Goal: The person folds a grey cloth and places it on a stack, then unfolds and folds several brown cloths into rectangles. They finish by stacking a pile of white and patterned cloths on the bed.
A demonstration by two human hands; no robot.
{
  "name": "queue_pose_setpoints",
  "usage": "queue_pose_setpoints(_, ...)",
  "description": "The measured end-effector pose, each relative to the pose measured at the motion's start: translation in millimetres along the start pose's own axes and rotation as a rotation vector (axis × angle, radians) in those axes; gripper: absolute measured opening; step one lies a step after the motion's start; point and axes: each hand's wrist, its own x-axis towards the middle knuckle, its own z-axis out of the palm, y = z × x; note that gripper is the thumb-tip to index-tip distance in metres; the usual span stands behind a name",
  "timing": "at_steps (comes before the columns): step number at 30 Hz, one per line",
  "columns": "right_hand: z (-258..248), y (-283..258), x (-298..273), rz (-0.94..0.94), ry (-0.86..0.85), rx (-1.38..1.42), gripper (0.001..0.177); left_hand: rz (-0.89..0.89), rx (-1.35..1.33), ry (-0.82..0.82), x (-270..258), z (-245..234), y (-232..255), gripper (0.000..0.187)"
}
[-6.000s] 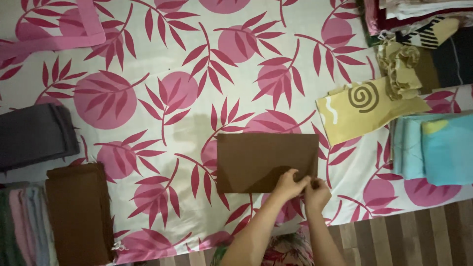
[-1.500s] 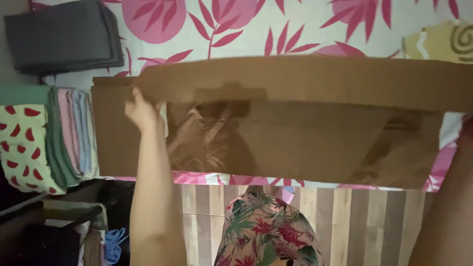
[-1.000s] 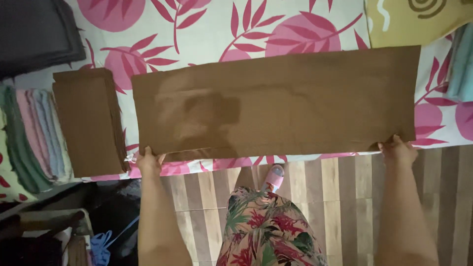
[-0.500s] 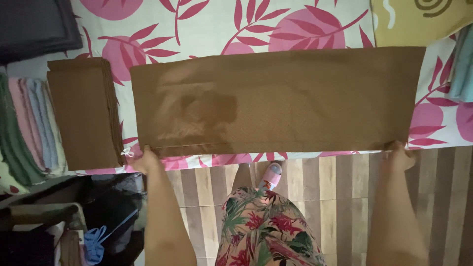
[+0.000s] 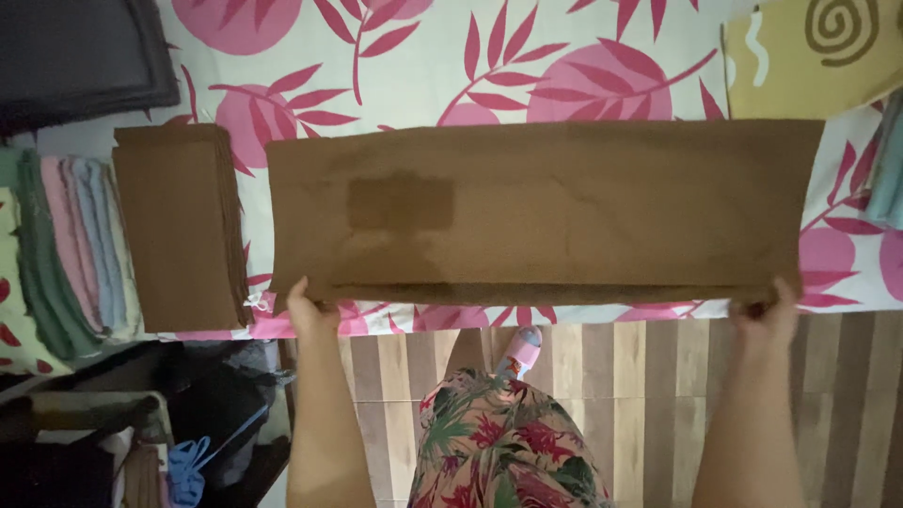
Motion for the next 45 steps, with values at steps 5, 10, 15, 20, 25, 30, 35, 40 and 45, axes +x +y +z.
queue_pose_setpoints(5,58.4,-30.5,57.0,-0.115,-0.341,0.312,0.039,-0.013,-0.25,-0.195,29.8,57.0,28.7,0.041)
queue_pose_setpoints(10,149.2,-30.9,83.0,-0.177,-0.25,0.231,0.04,0.026,-0.256,-0.075,-8.9,178.0,55.5,0.044)
queue_pose_setpoints(15,185.2,-28.8,130.4,-0.223,-0.112,0.293,0.052,0.046,-0.269,0.041,44.3,218.2,45.7,0.046)
queue_pose_setpoints(20,153.6,-18.6,239.6,-0.291,-0.826,0.304,0.056,0.033,-0.117,-0.024,42.8,232.9,47.1,0.034)
queue_pose_setpoints(25,168.1,10.5,87.5,-0.931,-0.373,-0.626,0.062,0.747,0.524,0.043,77.5,174.5,48.9,0.037)
queue_pose_setpoints(30,197.6,74.7,-49.7,-1.35,-0.242,-1.396,0.064,1.344,1.285,0.584,80.2,116.2,48.3,0.029)
queue_pose_setpoints(35,208.0,96.4,-81.6,-1.212,-0.33,-1.61,0.075,1.11,1.709,0.304,103.1,93.4,67.3,0.032)
queue_pose_setpoints(40,201.3,92.7,-67.5,-1.247,-0.378,-1.607,0.073,1.133,1.801,0.473,63.5,133.8,60.5,0.029)
queue_pose_setpoints(45,211.8,62.4,-55.5,-1.548,-0.459,-1.551,0.063,1.485,1.465,-0.005,70.2,161.9,-26.0,0.048)
